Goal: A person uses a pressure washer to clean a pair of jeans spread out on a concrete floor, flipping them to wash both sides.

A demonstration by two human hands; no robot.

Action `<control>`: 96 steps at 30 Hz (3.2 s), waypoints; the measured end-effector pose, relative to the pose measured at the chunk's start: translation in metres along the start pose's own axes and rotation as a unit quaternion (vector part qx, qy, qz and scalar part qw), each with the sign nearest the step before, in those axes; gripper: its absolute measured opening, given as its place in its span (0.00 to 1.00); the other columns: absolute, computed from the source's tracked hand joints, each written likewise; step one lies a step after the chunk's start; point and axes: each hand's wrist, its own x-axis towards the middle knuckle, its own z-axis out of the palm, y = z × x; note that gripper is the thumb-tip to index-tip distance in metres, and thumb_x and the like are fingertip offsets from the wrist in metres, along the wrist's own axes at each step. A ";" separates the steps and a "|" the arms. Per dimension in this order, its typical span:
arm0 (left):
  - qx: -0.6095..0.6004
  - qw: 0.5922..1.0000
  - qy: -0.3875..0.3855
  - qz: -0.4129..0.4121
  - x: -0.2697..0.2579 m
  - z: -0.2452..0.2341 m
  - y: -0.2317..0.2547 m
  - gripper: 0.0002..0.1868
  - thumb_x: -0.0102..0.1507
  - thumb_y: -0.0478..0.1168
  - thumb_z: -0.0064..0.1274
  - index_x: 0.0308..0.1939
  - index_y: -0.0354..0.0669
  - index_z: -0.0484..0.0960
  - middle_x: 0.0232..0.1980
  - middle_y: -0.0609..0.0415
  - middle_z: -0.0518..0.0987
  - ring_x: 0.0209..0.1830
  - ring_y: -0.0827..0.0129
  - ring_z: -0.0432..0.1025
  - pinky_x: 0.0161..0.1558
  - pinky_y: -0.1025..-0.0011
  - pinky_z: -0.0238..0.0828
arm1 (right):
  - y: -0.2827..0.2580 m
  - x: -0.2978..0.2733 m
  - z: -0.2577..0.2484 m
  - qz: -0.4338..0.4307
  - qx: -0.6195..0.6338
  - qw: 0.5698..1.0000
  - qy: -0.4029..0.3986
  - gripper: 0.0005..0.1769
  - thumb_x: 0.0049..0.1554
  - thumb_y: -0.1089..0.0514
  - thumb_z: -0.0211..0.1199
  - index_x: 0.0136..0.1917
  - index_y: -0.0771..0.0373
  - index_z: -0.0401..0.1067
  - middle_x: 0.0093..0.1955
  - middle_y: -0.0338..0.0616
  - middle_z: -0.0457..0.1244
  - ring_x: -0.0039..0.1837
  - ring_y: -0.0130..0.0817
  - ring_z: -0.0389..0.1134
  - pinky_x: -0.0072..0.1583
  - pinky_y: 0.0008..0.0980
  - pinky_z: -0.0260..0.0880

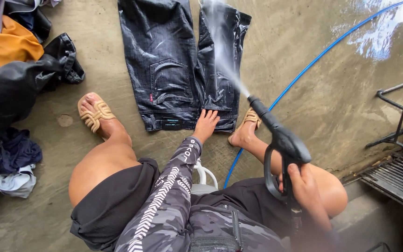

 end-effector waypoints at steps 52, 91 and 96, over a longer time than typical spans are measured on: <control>-0.087 0.995 -0.006 -0.057 0.032 0.001 -0.001 0.09 0.57 0.35 0.52 0.30 0.44 0.88 0.34 0.44 0.81 0.35 0.50 0.75 0.36 0.52 0.68 | -0.014 0.034 0.003 -0.064 0.067 0.994 0.062 0.10 0.74 0.54 0.44 0.55 0.65 0.56 0.32 0.61 0.65 0.27 0.48 0.68 0.27 0.47 0.73; 0.064 0.980 -0.057 -0.177 -0.091 -0.057 -0.043 0.39 0.70 0.38 0.40 0.81 0.77 0.47 0.81 0.47 0.55 0.81 0.51 0.49 0.69 0.35 0.52 | 0.019 -0.074 0.039 0.004 -0.129 0.991 -0.036 0.15 0.67 0.48 0.48 0.50 0.62 0.67 0.30 0.46 0.67 0.34 0.37 0.69 0.49 0.36 0.68; 0.074 0.979 -0.050 -0.182 -0.108 -0.054 -0.054 0.43 0.69 0.37 0.45 0.80 0.83 0.45 0.77 0.51 0.61 0.75 0.52 0.56 0.67 0.35 0.52 | 0.024 -0.071 0.055 0.068 -0.152 0.985 -0.053 0.11 0.66 0.51 0.50 0.52 0.60 0.65 0.35 0.47 0.67 0.32 0.37 0.68 0.49 0.36 0.68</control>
